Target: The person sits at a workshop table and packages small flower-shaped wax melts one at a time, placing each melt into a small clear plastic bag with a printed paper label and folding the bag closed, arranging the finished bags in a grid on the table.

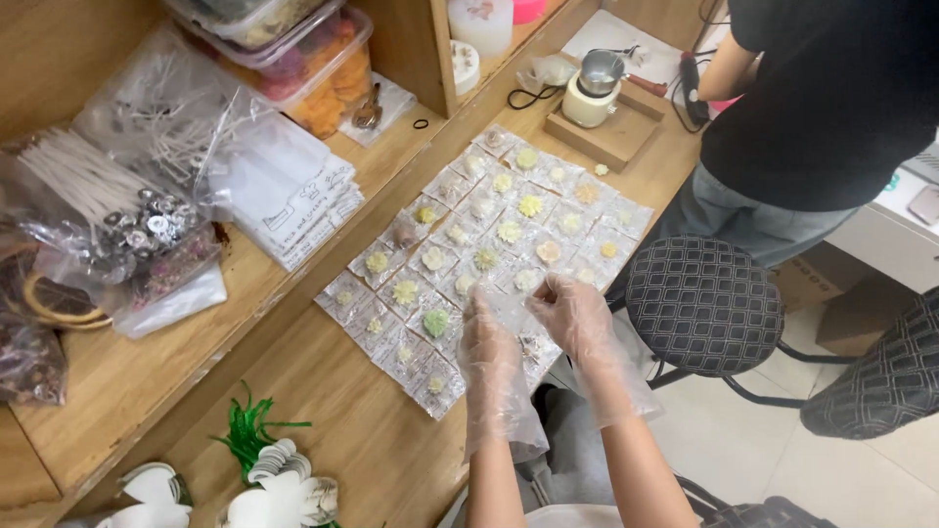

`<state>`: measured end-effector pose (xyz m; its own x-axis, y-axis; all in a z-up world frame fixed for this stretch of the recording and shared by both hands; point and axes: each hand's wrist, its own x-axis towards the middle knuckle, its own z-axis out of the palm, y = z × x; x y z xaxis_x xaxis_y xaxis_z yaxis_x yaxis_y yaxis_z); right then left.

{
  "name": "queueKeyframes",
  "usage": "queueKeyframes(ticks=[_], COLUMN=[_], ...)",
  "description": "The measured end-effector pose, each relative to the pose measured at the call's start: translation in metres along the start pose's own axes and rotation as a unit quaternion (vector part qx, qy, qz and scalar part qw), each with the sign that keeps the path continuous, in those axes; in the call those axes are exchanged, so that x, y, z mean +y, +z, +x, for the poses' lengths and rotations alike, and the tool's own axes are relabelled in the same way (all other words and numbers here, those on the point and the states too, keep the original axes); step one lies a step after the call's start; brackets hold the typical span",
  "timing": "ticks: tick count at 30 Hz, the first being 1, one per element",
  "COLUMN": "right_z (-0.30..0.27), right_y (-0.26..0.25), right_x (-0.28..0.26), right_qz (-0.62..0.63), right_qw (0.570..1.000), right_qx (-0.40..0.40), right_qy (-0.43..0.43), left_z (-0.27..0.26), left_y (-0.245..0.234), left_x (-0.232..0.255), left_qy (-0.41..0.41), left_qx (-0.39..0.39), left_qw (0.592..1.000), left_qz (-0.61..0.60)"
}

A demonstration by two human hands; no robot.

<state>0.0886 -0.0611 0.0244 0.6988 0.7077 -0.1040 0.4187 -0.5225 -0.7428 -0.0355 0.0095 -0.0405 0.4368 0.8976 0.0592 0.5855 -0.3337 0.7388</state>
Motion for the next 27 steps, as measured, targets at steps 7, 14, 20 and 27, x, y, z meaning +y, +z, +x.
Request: queueKeyframes(ticks=[7, 14, 20, 27], right_z=[0.022, 0.060, 0.109, 0.150], right_y=[0.015, 0.026, 0.010, -0.004], right_x=[-0.003, 0.010, 0.024, 0.015], right_qz=[-0.010, -0.008, 0.003, -0.009], right_qw=[0.998, 0.986, 0.963, 0.957], right_qx=[-0.040, -0.099, -0.146, -0.155], right_qy=[-0.050, -0.137, -0.229, -0.243], left_z=[0.006, 0.020, 0.036, 0.072], left_y=[-0.019, -0.003, 0.051, 0.053], left_x=[0.000, -0.012, -0.016, 0.033], left_qy=[-0.065, -0.117, -0.118, -0.133], left_qx=[0.033, 0.103, 0.147, 0.210], left_qw=[0.997, 0.988, 0.982, 0.968], left_qz=[-0.005, 0.015, -0.026, 0.018])
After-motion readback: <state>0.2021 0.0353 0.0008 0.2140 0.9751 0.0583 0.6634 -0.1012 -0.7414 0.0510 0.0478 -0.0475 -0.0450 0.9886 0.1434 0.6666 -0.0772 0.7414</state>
